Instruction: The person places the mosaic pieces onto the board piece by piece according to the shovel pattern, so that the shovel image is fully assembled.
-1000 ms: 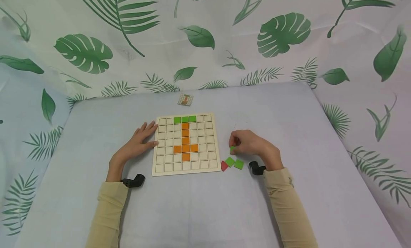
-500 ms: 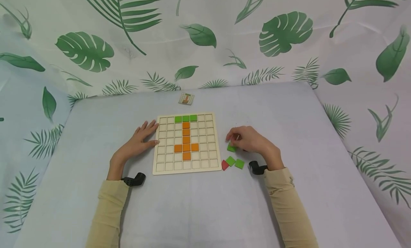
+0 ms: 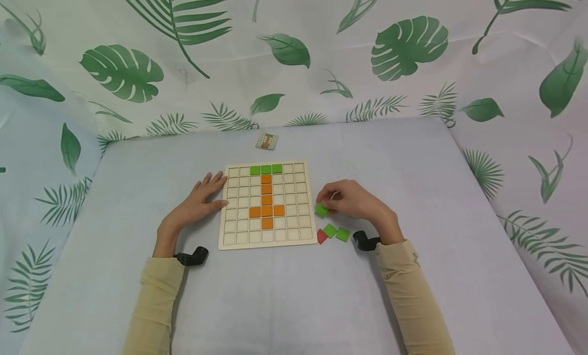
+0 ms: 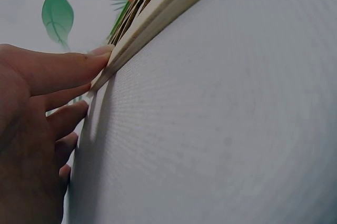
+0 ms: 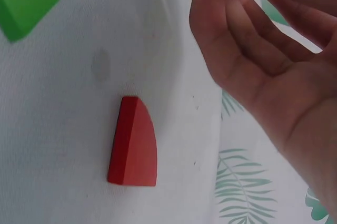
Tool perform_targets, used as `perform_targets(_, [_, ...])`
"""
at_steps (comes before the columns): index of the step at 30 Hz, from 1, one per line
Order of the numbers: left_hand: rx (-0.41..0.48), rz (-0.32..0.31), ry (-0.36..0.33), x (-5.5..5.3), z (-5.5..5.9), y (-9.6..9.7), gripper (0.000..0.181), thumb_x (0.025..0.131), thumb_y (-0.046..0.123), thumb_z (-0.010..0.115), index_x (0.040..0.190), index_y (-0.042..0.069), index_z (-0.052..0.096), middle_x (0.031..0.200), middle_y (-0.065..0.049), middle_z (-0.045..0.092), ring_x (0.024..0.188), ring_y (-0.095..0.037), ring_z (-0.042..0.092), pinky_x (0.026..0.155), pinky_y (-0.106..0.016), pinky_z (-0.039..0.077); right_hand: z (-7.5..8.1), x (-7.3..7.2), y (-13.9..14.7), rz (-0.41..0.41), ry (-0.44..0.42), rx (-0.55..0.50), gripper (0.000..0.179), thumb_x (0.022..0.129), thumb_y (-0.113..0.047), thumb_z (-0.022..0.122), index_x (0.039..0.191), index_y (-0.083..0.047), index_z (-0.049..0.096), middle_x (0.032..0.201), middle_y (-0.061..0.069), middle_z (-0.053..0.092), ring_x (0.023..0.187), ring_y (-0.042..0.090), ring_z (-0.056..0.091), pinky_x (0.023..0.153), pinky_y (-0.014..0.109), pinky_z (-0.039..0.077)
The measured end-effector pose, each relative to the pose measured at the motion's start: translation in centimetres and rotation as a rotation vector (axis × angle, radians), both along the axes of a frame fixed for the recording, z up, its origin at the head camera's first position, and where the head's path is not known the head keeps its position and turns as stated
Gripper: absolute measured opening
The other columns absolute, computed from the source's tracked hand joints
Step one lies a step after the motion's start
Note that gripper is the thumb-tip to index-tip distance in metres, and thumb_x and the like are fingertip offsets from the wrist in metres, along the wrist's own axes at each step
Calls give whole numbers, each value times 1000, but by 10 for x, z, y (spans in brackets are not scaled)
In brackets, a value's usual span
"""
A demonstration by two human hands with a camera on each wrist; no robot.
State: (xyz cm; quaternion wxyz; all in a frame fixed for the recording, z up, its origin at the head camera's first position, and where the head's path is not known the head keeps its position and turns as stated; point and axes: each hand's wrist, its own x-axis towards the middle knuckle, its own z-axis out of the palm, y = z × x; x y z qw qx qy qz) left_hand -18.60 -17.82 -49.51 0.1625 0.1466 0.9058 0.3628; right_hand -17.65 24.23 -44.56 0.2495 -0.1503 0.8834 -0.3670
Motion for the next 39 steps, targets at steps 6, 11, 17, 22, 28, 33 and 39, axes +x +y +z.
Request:
perform_targets(6, [4,0,2,0,0,0,74,102,24,62,163,5,25,173,-14,12,161,-35,-5,130,-52,-9,-1,0,-4,25,-12,-82,26,97,-3,61,121,-7,72,112,11,74,92,19,72,78,31,54])
perform_targets(11, [1,-2,5,0,-1,0,74,102,24,62,163,5,25,173,-14,11,161,-35,-6,130,-51,-8,-3,1,-9,32,-27,-99,29,96,-2,64,124,-2,70,111,10,74,94,18,72,90,34,55])
perform_targets(17, [-1,-1,0,0,0,0,74,102,24,62,163,5,25,173,-14,11,161,-35,-5,130,-51,-8,-4,3,-14,34,-44,-99,31,95,-8,70,125,-1,70,103,7,78,92,18,72,90,34,54])
perform_targets(22, [-6,0,-4,0,0,1,74,103,25,62,163,5,25,173,-14,11,161,-35,-6,130,-51,-8,-5,4,-20,44,-19,-110,31,94,-9,73,123,-2,70,94,4,79,91,18,74,89,35,54])
perform_targets(28, [-6,-5,-2,0,-1,0,74,103,25,62,163,5,24,173,-14,11,161,-35,-6,130,-52,-9,-9,5,-29,52,21,-135,27,95,-4,70,122,-3,71,100,4,79,94,15,75,90,32,56])
perform_targets(33, [-7,-6,-2,0,0,0,74,102,24,62,163,4,25,173,-15,11,161,-36,-6,130,-52,-8,-12,8,-39,19,51,-130,25,94,-5,72,119,-2,73,102,6,77,92,16,73,81,26,57])
perform_targets(39, [-12,-3,0,0,2,1,74,102,24,61,163,5,25,173,-14,12,161,-35,-5,130,-51,-8,-11,12,-50,-7,58,-138,25,93,-3,73,118,0,74,101,9,76,91,18,72,79,27,59])
